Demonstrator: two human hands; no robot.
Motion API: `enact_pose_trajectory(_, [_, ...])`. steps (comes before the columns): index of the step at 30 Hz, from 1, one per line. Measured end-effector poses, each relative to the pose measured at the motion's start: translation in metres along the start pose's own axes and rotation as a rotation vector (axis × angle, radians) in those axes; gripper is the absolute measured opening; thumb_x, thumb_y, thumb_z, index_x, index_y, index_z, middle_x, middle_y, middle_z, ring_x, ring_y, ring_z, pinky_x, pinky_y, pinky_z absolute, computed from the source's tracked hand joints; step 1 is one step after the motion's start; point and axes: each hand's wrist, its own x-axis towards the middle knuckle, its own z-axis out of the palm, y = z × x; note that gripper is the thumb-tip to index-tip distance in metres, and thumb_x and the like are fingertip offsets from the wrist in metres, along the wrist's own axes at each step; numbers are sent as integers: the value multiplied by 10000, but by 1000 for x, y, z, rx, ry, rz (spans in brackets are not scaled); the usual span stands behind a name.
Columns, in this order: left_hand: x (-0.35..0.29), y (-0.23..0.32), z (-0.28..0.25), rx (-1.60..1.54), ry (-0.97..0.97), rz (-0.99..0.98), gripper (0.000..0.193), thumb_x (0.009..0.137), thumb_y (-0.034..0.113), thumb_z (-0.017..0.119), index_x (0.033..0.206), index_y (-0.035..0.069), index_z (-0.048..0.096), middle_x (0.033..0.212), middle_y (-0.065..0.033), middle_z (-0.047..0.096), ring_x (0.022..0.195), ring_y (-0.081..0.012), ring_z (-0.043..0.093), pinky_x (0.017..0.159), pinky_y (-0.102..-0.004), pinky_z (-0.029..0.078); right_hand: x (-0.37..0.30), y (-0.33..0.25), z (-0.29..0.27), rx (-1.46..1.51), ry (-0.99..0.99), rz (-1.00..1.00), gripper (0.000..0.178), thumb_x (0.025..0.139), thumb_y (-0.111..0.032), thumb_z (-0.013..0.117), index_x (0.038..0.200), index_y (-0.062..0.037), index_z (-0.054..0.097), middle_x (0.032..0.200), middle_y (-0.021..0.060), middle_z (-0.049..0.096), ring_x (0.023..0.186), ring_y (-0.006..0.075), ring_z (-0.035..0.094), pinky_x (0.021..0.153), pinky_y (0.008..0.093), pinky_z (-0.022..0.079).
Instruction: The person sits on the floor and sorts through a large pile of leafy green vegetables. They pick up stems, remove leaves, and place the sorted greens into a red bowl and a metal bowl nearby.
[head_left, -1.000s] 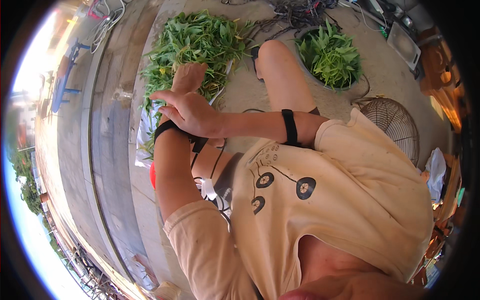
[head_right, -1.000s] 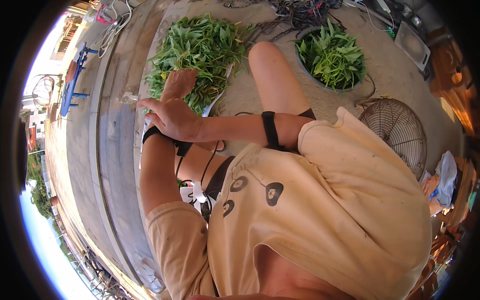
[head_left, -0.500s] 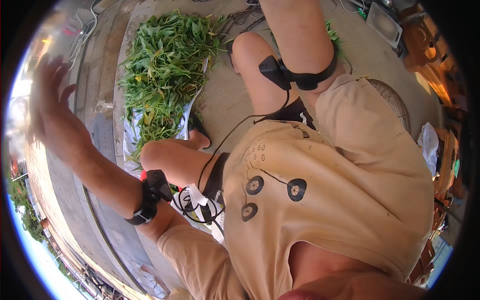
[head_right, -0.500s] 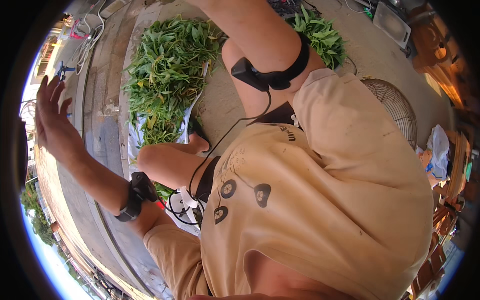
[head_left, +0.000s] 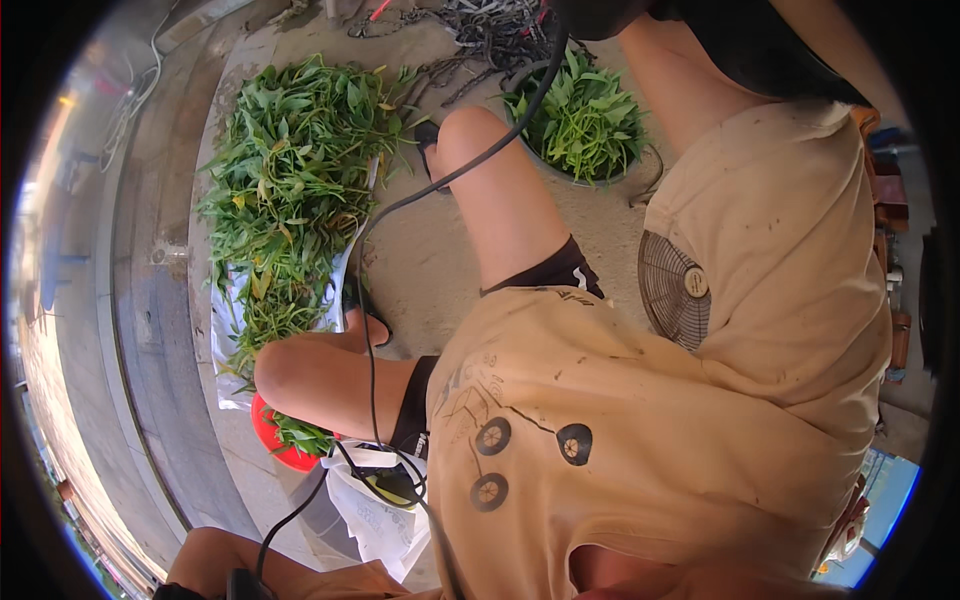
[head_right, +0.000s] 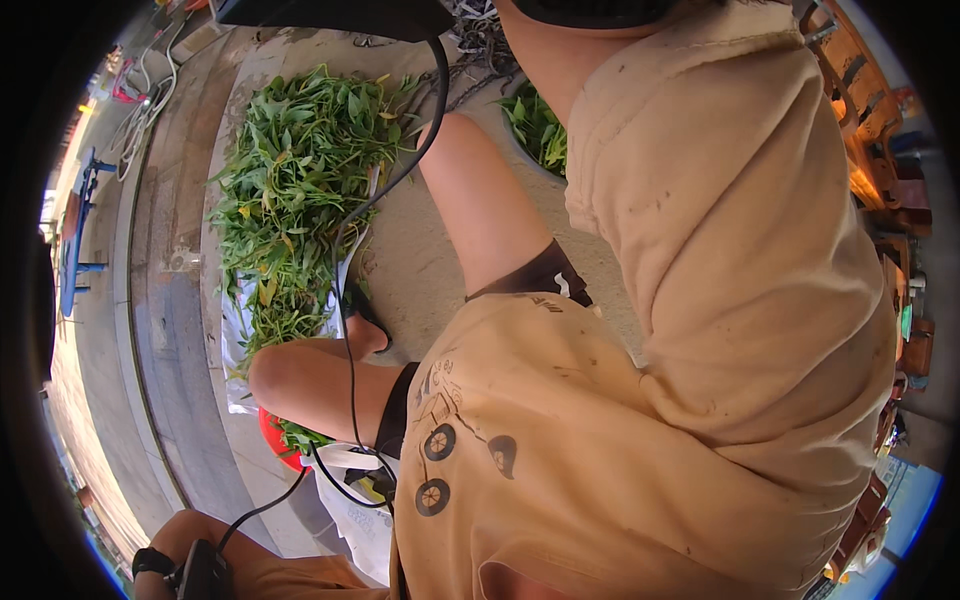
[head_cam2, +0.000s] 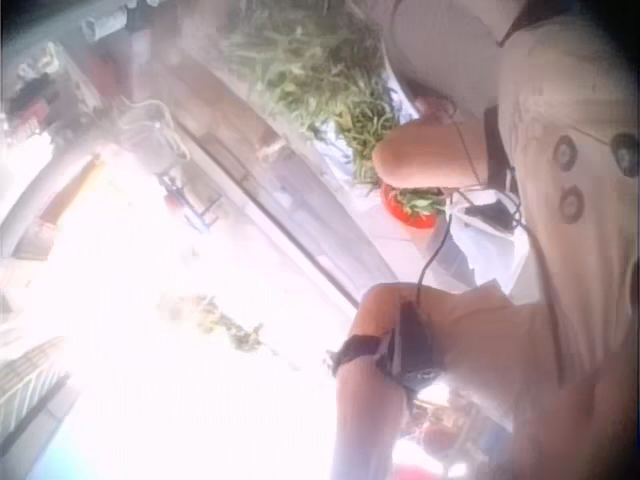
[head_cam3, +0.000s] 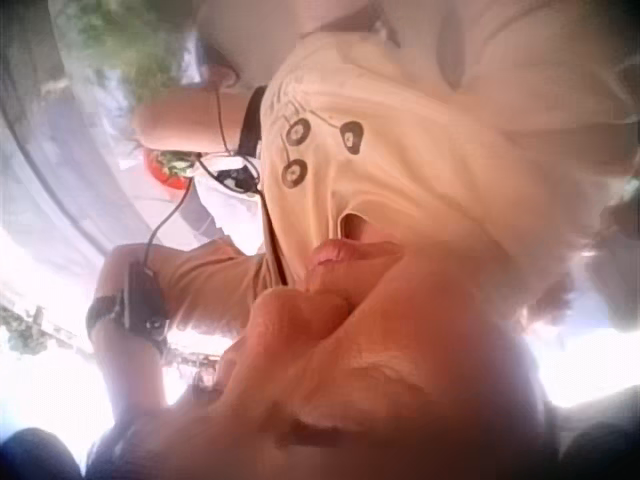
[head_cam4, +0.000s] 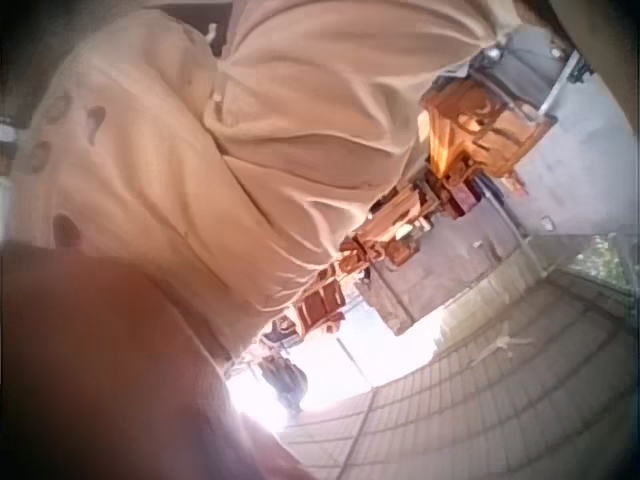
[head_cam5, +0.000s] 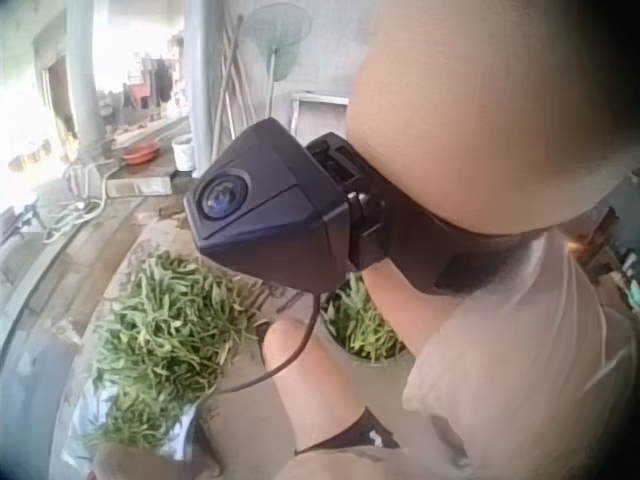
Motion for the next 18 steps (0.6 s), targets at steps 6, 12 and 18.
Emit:
enact_pose_trajectory(6, [-26,-31,-17,-25,76,-10,314,923,214,492,1159,14,552,1017,-103,575,999,-250,509,901,-426,366,-7,17,38,-42,-123,176,269,938,-297,552,1059,-66,620,806,69,645,715,169,622,659,306,482])
enact_pose_trajectory(12, [-25,-32,-36,-60,96,97,282,928,181,478,1141,14,556,968,-88,569,968,-239,499,886,-431,362,-5,-67,-57,437,121,-12,267,944,-303,540,1044,-70,625,831,56,648,744,151,620,676,298,472])
enact_pose_trajectory(18, [-9,4,-72,4,193,251,252,933,149,464,1123,14,560,920,-74,563,937,-229,488,871,-436,358,-10,-268,-186,1306,117,-649,268,950,-308,529,1029,-74,631,855,42,650,774,134,618,693,290,462])
